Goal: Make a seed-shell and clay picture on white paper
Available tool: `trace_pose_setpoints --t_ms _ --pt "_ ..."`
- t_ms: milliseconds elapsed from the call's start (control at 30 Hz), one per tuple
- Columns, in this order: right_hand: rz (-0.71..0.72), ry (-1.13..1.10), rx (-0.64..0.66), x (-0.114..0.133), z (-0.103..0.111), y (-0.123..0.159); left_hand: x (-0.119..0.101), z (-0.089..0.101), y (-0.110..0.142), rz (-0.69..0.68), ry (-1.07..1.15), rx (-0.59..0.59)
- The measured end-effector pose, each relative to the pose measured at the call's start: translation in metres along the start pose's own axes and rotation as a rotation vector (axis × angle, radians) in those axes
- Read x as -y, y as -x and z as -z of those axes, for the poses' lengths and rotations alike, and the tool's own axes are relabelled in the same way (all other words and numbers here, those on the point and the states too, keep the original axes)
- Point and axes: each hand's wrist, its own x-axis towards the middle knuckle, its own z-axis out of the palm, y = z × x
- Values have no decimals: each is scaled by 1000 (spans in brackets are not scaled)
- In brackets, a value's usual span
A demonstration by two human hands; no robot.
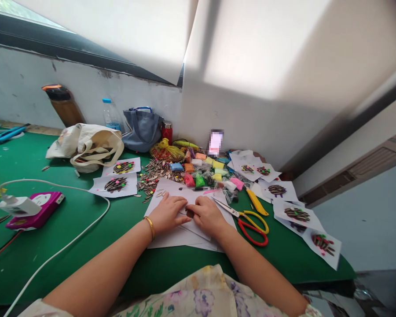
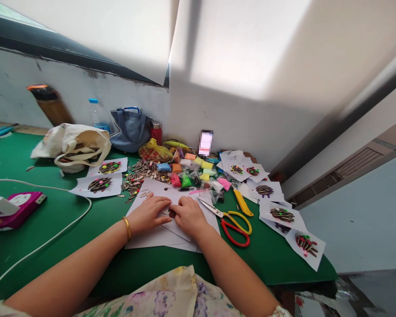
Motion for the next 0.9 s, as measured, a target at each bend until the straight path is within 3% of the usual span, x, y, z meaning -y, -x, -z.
trace_pose_setpoints --t_ms 200,900 --pt "-73 -24 -68 -12 -3 3 1 0 1 -20 7 3" --pt "-85 -51 -36 -18 -3 7 -7 1 3 -38 -86 12"
